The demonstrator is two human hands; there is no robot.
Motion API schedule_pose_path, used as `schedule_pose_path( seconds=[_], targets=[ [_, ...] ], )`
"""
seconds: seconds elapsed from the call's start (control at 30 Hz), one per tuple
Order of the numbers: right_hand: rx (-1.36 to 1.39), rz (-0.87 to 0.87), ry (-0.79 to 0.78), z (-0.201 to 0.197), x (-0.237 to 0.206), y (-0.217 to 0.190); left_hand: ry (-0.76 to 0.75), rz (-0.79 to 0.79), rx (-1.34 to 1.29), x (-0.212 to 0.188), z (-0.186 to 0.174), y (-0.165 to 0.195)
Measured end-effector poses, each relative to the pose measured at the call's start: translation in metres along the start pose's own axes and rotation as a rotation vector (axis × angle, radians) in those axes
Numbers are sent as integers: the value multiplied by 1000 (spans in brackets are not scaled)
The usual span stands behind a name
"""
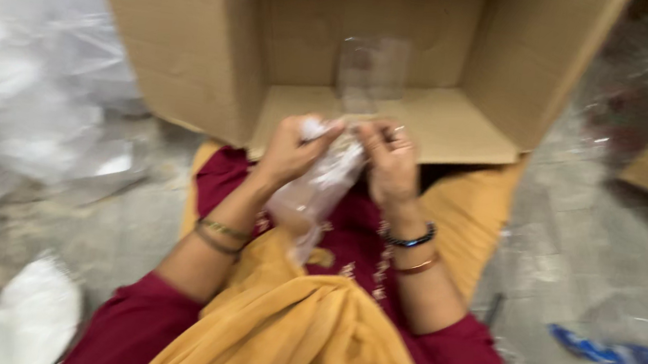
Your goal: The person sits on the floor and wraps clear plastic containers in thin plastic bags, then places the wrapped containers into an open cardboard box. They repeat the bagging cycle with containers taken from a pile and adjust the box at the end.
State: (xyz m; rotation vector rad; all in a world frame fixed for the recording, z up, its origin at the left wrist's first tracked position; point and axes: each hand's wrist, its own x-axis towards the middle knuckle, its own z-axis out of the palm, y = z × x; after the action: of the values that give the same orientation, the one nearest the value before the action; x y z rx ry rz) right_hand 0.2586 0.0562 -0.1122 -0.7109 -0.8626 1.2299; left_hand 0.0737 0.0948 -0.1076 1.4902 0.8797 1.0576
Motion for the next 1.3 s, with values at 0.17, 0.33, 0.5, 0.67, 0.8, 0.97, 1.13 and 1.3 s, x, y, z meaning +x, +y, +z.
schedule_pose_path(
  seconds=[0.17, 0.33, 0.5, 0.67, 0.8, 0.97, 1.13, 1.3],
  targets=[
    [42, 199, 42, -5, -11, 17, -6, -135, -282, -10, 4, -16],
    [208, 346, 16, -12, -8, 26, -12, -201, 24, -6, 10, -36],
    [354, 514, -138, -47, 21, 9, -180, -338, -282, 11, -7, -27],
    [-41, 533, -222, -93, 73, -21, -505, -415, -1029, 59, -50, -26],
    [-812, 247, -54, -105, 148, 0, -212, -251, -360, 150, -30, -65],
    [-1206, 216, 237, -71, 189, 53, 258, -298, -243, 209, 27, -108],
    [-680, 419, 230, -51, 163, 48, 128, -408, -424, 180, 19, -114],
    [-9, 470, -156, 6, 106, 22, 42, -264, -625, 110, 0, -89]
  ],
)
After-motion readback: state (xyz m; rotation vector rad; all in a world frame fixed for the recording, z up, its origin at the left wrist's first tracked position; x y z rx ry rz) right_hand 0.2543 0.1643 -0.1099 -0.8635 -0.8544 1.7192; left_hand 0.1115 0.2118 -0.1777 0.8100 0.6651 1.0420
